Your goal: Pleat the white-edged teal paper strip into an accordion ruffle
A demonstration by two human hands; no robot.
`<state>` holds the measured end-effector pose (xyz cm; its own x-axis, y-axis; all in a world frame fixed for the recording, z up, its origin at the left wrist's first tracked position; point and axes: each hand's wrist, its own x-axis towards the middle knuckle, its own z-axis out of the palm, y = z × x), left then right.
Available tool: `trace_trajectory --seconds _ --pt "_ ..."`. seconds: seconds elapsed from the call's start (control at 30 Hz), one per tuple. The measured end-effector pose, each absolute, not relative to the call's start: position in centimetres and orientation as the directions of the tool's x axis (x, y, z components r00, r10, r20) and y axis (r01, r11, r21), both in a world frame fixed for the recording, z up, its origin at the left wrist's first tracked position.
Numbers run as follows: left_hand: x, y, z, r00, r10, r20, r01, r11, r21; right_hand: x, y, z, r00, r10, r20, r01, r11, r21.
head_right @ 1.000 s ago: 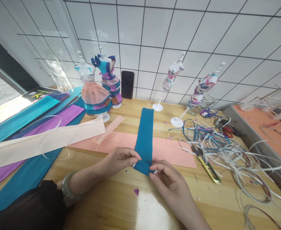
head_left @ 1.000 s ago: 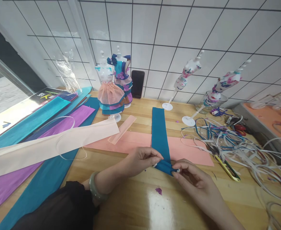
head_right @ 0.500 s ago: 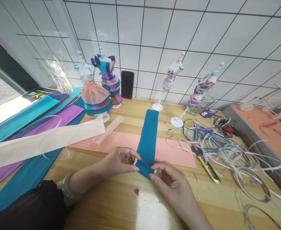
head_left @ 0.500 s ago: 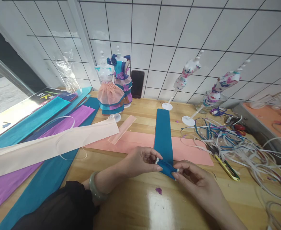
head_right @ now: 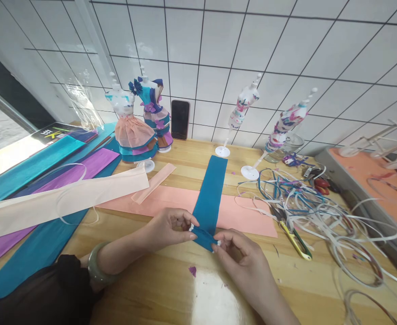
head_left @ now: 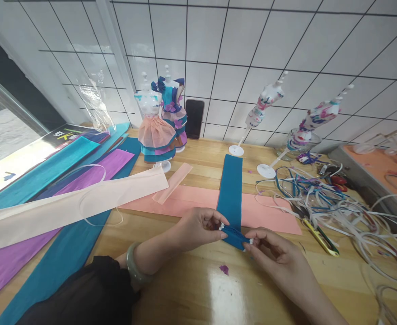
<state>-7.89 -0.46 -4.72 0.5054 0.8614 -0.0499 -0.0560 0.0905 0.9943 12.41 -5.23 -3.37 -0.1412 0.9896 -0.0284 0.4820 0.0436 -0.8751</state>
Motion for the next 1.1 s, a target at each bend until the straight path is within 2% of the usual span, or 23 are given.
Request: trace_trajectory --seconds 0.57,1.1 --pt "-7.86 -0.46 -5.27 0.495 0.866 -0.068 -0.107 0.138 0.985 12.33 -5.25 -3.68 -0.102 0.995 -0.018 0.492 0.035 -0.87" --pt "-8.02 -0.27 -5.2 0.499 0.864 -0.065 -0.088 0.125 0.988 12.78 -5.21 -3.28 -0.189 0.981 -0.047 0.492 0.053 -0.869"
